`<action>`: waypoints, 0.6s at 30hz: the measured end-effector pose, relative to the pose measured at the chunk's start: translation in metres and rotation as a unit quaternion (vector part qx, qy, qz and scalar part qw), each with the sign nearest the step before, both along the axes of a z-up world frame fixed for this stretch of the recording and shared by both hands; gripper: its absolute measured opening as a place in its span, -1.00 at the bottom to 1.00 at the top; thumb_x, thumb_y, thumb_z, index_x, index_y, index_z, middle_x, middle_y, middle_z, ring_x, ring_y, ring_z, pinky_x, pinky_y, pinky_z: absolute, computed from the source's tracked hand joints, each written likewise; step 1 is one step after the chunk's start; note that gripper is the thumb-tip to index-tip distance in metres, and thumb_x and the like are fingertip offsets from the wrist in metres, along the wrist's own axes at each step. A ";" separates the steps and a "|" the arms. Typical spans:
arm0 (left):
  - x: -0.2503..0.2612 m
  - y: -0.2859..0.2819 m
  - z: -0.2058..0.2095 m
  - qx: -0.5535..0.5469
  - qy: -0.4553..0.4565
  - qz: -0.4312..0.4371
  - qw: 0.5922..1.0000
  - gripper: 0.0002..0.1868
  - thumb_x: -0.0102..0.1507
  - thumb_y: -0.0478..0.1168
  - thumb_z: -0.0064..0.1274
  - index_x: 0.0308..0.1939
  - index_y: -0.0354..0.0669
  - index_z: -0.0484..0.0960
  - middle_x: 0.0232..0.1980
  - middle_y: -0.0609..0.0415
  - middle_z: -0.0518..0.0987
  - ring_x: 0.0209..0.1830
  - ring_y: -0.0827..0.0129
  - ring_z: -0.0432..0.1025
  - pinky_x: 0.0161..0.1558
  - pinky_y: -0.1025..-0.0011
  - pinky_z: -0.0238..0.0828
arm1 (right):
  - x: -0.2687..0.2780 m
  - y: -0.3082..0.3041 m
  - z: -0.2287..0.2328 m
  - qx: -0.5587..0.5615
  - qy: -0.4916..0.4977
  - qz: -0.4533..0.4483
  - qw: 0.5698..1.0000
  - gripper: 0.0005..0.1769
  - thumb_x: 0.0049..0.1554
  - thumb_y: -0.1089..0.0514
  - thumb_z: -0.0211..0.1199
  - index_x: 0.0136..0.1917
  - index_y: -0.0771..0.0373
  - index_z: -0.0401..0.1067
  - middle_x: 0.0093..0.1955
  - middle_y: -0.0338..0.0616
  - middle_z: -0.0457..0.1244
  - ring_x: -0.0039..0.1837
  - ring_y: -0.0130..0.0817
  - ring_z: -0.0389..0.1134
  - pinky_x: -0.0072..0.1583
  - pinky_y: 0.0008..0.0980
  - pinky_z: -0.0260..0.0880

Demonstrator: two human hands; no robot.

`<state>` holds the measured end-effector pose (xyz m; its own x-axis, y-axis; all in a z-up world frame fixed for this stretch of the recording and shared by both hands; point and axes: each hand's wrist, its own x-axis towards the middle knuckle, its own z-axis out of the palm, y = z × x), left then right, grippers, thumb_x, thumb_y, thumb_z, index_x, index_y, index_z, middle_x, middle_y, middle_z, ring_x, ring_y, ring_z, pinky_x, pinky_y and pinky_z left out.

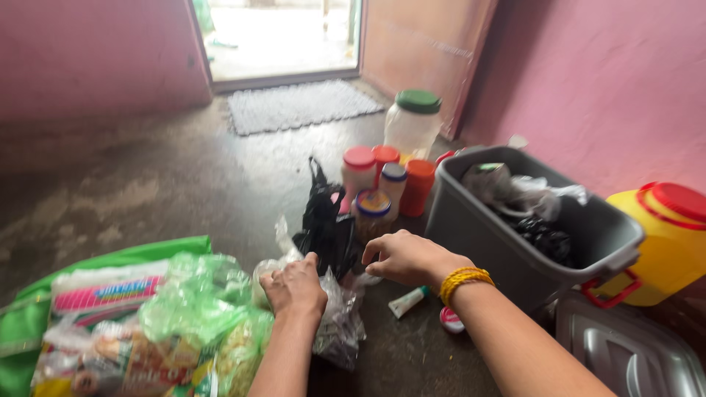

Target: The person sorts groceries from a green reusable bag onto the floor, then transfers various items into a grey bin. They handle packaged food, plastic bags, and small containers, placing them into the bin one by one.

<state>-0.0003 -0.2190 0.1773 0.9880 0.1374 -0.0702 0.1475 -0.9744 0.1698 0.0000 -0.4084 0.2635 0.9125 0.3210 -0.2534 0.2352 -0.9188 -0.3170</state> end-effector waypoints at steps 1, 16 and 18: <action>0.000 -0.004 0.008 -0.001 -0.014 -0.010 1.000 -0.64 0.24 -0.29 -0.02 0.10 0.18 0.54 0.10 0.07 0.64 0.23 0.09 0.49 0.28 0.08 0.27 | -0.002 -0.007 0.006 -0.007 -0.028 -0.022 0.999 -0.55 0.09 -0.13 0.23 0.23 -0.05 0.50 0.23 -0.04 0.37 0.30 -0.13 0.38 0.33 -0.19 0.36; -0.014 -0.115 0.071 -0.045 -0.178 -0.266 0.946 -0.57 0.13 -0.37 0.06 0.07 0.07 0.60 -0.03 0.09 0.63 0.08 0.14 0.47 0.18 0.16 0.29 | -0.008 -0.217 -0.038 0.042 -0.278 -0.280 0.918 -0.48 0.07 -0.12 0.32 0.23 0.15 0.48 0.16 -0.05 0.39 0.27 -0.12 0.41 0.30 -0.18 0.40; -0.012 -0.133 0.065 -0.052 -0.185 -0.280 0.940 -0.54 0.15 -0.42 0.03 0.10 0.05 0.59 -0.03 0.07 0.63 0.07 0.14 0.47 0.18 0.17 0.30 | -0.015 -0.229 -0.050 0.085 -0.286 -0.239 0.924 -0.57 0.10 -0.16 0.30 0.10 0.13 0.60 0.05 -0.08 0.45 0.18 -0.14 0.48 0.25 -0.19 0.45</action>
<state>-0.0120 -0.3521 0.2425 0.8625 -0.4015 0.3081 -0.4725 -0.8568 0.2065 -0.0155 -0.6372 0.2140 0.9296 -0.1626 0.3309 -0.0113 -0.9097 -0.4152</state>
